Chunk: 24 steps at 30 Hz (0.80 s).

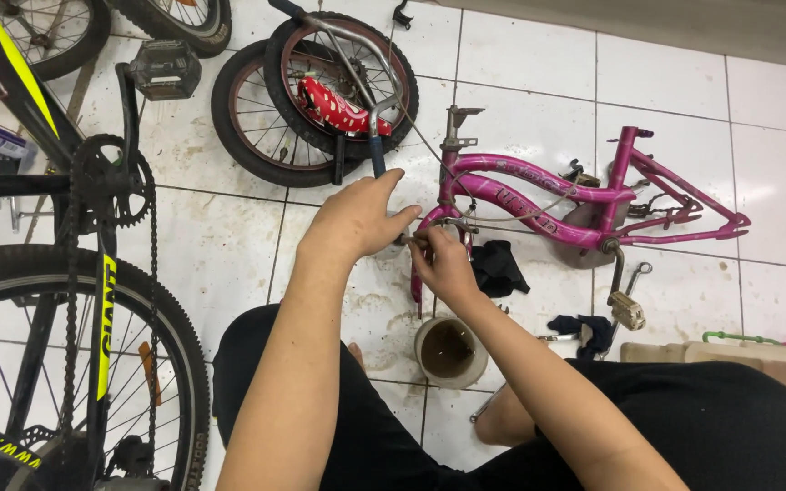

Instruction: The person cleans the front fork and head tube area of a pink bicycle frame using a brush and a dark liquid from a container. They scrub the metal parts and then wipe them with a black cloth.

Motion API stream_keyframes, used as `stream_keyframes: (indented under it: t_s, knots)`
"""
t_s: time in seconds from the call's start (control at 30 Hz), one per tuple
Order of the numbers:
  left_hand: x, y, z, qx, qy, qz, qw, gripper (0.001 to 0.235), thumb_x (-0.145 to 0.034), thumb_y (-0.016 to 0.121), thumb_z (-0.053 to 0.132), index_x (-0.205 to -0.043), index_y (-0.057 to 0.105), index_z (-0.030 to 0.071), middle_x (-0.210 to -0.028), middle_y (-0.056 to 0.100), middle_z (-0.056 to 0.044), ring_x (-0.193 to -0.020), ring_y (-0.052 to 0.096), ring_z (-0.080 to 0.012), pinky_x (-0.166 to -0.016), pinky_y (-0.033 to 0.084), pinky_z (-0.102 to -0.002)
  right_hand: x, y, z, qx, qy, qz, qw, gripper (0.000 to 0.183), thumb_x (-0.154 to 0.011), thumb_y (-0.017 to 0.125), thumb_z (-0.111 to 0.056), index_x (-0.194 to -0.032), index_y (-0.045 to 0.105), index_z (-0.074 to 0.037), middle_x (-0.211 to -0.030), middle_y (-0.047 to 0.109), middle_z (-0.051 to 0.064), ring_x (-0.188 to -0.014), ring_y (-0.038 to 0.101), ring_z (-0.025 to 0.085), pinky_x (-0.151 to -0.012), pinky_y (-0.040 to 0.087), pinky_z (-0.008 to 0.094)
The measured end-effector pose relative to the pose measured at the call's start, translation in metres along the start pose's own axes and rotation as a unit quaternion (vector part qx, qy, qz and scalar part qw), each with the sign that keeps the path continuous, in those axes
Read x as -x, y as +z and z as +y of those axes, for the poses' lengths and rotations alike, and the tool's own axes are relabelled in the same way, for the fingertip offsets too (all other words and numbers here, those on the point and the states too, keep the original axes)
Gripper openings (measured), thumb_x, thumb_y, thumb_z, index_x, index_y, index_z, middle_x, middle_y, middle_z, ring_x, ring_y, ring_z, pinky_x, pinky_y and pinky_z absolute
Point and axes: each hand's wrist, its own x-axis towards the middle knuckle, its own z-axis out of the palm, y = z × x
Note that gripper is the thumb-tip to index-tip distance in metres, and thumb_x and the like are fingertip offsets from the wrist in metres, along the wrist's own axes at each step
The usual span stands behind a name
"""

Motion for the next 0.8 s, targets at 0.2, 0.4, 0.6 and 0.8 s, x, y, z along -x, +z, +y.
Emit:
stream_keyframes:
  t_s: [0.2,0.4,0.6,0.8]
  knots:
    - [0.008,-0.001,0.005,0.003,0.004,-0.002,1.000,0.067,-0.095,0.054,0.041,-0.151,0.044,0.006,-0.135,0.060,-0.029,-0.126,0.060,-0.0398,-0.103,0.048,-0.055,-0.003,-0.001,0.007,-0.012,0.031,0.003,0.999,0.011,-0.095,0.071,-0.013,-0.102,0.066,-0.005,-0.078,0.067,0.010,-0.071,0.071,0.025,-0.060,0.056,0.035]
    - [0.029,-0.011,0.015,-0.007,0.013,-0.002,1.000,0.067,-0.096,0.054,0.041,-0.152,0.044,0.006,-0.135,0.059,-0.030,-0.126,0.059,-0.0425,-0.102,0.047,-0.058,-0.025,-0.029,0.006,-0.067,0.112,-0.095,0.987,0.019,-0.091,0.070,-0.016,-0.104,0.066,-0.003,-0.084,0.074,0.016,-0.075,0.073,0.030,-0.066,0.058,0.041]
    - [0.049,-0.024,0.018,0.003,0.004,-0.006,1.000,0.068,-0.096,0.053,0.042,-0.153,0.041,0.006,-0.132,0.061,-0.030,-0.124,0.060,-0.0448,-0.100,0.049,-0.058,-0.073,-0.090,-0.003,-0.012,0.084,-0.079,0.993,0.028,-0.080,0.080,-0.025,-0.097,0.064,-0.009,-0.081,0.074,0.016,-0.082,0.072,0.038,-0.072,0.056,0.048]
    - [0.033,-0.014,0.011,-0.027,-0.006,-0.009,1.000,0.068,-0.097,0.053,0.044,-0.153,0.043,0.007,-0.132,0.061,-0.030,-0.122,0.062,-0.0438,-0.099,0.050,-0.057,-0.111,-0.175,-0.016,0.069,0.049,-0.064,0.994,0.022,-0.091,0.074,-0.018,-0.106,0.063,-0.006,-0.087,0.075,0.017,-0.086,0.073,0.040,-0.075,0.056,0.046]
